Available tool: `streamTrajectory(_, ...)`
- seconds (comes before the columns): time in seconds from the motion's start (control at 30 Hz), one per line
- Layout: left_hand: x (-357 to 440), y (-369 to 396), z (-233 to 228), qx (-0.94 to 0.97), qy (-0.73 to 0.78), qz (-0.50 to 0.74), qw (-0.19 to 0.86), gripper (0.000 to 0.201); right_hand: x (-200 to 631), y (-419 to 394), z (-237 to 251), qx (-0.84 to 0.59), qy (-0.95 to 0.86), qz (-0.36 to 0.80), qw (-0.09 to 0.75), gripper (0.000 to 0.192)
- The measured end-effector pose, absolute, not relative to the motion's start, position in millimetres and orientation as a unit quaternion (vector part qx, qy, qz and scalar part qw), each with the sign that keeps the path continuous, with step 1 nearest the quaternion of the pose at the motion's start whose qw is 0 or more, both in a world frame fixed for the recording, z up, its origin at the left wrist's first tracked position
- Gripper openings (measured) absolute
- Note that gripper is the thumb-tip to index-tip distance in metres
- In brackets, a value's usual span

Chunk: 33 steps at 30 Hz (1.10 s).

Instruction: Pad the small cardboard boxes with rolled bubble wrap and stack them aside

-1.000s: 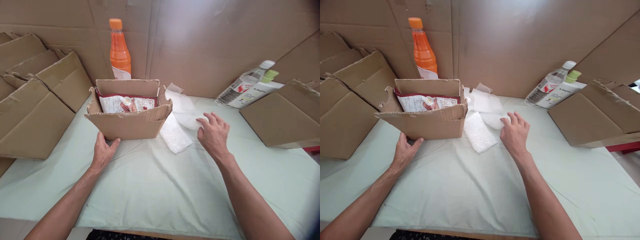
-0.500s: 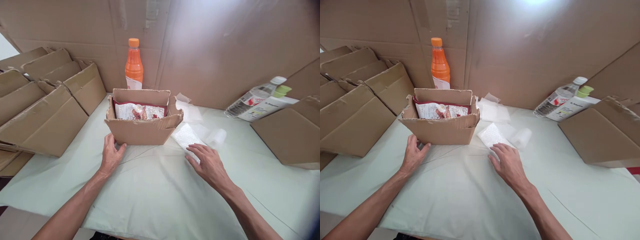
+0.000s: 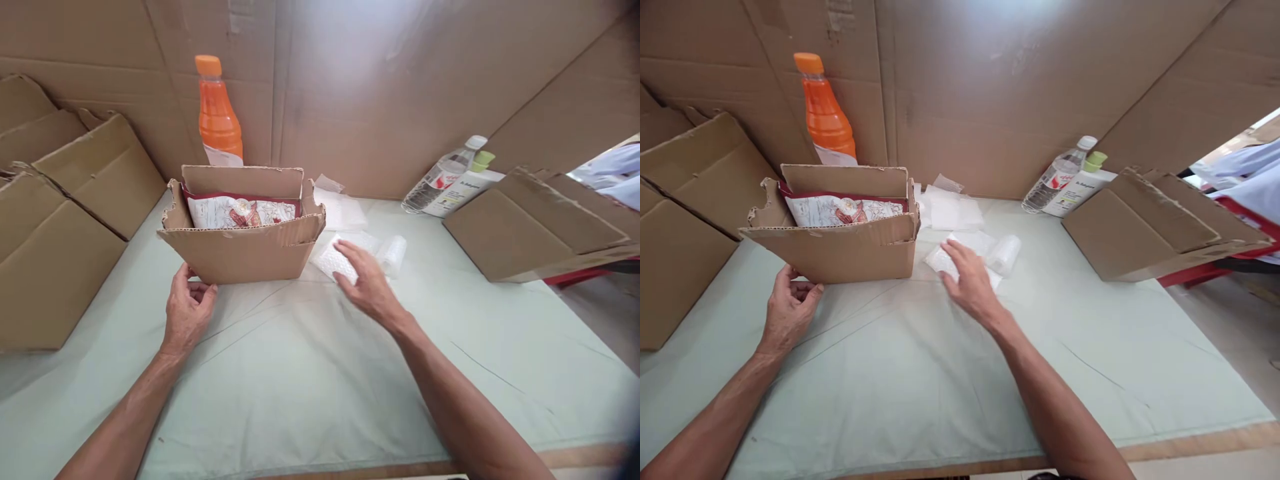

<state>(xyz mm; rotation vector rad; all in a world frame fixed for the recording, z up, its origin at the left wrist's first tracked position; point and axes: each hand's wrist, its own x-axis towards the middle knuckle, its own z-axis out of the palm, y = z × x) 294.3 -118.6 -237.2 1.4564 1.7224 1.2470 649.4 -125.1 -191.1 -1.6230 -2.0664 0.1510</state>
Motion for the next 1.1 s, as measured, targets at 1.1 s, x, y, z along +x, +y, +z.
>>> streamTrajectory(1.1, 358.5, -249.8, -213.8, 0.757, 0.488, 0.303, 0.311, 0.041, 630.0, -314.4, -192.4, -0.658, -0.637, 0.167, 0.366, 0.038)
